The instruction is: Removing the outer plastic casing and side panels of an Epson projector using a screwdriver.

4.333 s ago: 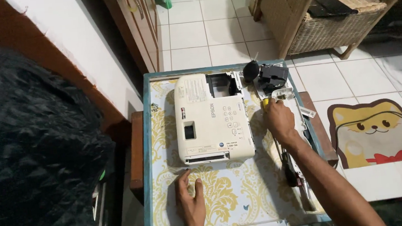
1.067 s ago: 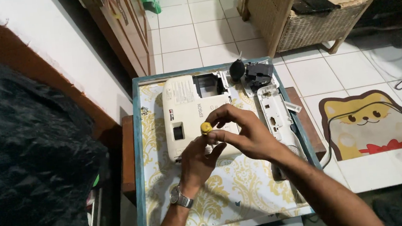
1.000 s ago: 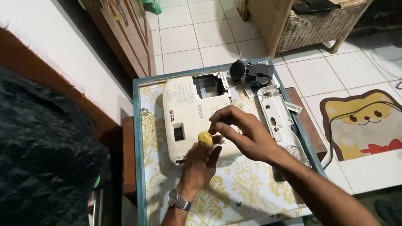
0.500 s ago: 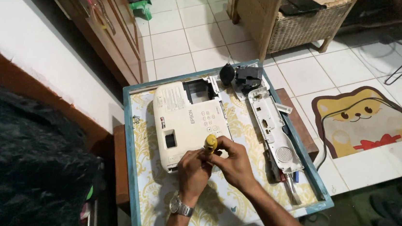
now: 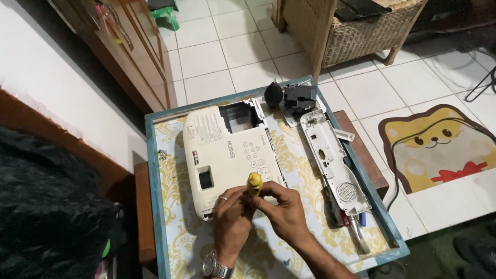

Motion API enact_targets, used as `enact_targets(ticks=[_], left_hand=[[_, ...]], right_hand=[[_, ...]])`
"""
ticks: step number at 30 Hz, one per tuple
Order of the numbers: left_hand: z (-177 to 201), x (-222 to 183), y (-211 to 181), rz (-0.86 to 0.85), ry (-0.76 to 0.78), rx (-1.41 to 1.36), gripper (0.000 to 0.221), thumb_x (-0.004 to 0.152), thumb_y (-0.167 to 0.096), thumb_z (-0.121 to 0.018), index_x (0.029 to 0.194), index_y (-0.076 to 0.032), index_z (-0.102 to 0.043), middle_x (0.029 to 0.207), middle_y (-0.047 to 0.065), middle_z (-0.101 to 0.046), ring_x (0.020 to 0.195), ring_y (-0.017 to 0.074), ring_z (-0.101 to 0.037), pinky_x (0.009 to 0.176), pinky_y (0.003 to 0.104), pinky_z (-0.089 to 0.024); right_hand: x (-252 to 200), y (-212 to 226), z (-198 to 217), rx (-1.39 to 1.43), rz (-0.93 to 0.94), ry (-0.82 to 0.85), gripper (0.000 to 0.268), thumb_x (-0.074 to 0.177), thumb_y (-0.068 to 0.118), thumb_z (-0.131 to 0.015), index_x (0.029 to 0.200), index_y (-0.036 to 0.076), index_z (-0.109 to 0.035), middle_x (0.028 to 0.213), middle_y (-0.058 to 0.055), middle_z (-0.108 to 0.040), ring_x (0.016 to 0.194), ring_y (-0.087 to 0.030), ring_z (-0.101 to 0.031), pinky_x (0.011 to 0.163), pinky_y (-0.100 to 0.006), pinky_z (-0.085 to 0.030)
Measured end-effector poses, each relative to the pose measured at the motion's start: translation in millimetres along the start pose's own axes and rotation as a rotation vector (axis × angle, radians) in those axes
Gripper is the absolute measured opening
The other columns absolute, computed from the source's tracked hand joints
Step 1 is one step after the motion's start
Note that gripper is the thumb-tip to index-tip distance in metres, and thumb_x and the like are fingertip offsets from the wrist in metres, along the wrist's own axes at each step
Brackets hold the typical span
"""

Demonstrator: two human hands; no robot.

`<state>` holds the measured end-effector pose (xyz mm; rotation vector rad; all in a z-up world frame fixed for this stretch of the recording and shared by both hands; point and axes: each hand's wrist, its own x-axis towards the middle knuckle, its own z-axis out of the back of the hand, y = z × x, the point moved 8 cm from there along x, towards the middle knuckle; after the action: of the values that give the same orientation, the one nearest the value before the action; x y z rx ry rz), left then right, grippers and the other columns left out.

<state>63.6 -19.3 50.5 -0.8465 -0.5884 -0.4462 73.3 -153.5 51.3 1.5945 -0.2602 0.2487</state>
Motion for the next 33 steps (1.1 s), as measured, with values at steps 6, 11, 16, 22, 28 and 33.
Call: enact_targets(ticks=[6,11,16,22,28,33], left_hand=[[8.3,6.9,-11.1,-0.032,-0.072,-0.014,0.007,0.083,-0.004,-0.079,0.084,-0.002,-0.072,0.090,0.011,-0.077,0.087,0.0262,-0.072,0.074,0.039,-0.056],[-1.7,0.2,-4.1,-0.004,0.013,0.026,0.008,0.086,-0.005,-0.074,0.093,-0.005,-0.070,0.100,0.009,-0.075,0.095,0.0262,-0.069,0.080,0.040,-0.051],[-18.9,-12.5,13.9,0.075,0.145,0.034,0.024,0.089,-0.003,-0.062,0.113,-0.006,-0.068,0.121,0.011,-0.071,0.116,0.0278,-0.063,0.101,0.044,-0.047],[-8.5,-6.4,4.0,0.052,-0.016,0.002,0.007,0.090,-0.003,-0.071,0.097,-0.003,-0.071,0.105,0.010,-0.075,0.103,0.0272,-0.069,0.092,0.040,-0.051],[-8.2,-8.0,6.0,0.104,-0.048,0.027,0.016,0.088,-0.003,-0.069,0.103,-0.005,-0.073,0.106,0.009,-0.076,0.106,0.0258,-0.069,0.096,0.040,-0.049],[-8.1,-8.6,-2.4,0.030,-0.031,0.040,0.020,0.090,-0.007,-0.071,0.109,-0.002,-0.064,0.112,0.012,-0.072,0.112,0.0294,-0.067,0.098,0.042,-0.050]], right_hand=[[-5.3,23.2,1.2,-0.281,0.306,-0.069,0.014,0.089,0.005,-0.078,0.100,0.001,-0.071,0.093,-0.009,-0.068,0.086,-0.020,-0.066,0.076,-0.029,-0.056],[-1.5,27.1,1.6,-0.299,0.324,-0.011,0.017,0.090,0.006,-0.077,0.107,0.003,-0.075,0.095,-0.009,-0.074,0.086,-0.019,-0.069,0.075,-0.028,-0.058],[1.5,19.4,3.9,-0.347,0.264,0.031,0.018,0.092,0.010,-0.077,0.108,0.007,-0.072,0.096,-0.006,-0.077,0.085,-0.015,-0.072,0.078,-0.026,-0.060],[-1.5,13.1,0.2,-0.309,0.188,0.055,0.016,0.100,0.007,-0.063,0.116,0.005,-0.065,0.103,-0.010,-0.074,0.090,-0.020,-0.071,0.080,-0.031,-0.059],[-4.6,8.7,0.4,-0.293,0.177,-0.023,0.018,0.091,0.010,-0.076,0.107,0.005,-0.072,0.109,-0.010,-0.070,0.101,-0.021,-0.068,0.089,-0.032,-0.055],[-3.3,17.2,-1.1,-0.236,0.174,-0.003,0.015,0.091,0.008,-0.076,0.104,0.003,-0.070,0.099,-0.006,-0.077,0.092,-0.016,-0.077,0.083,-0.028,-0.066]])
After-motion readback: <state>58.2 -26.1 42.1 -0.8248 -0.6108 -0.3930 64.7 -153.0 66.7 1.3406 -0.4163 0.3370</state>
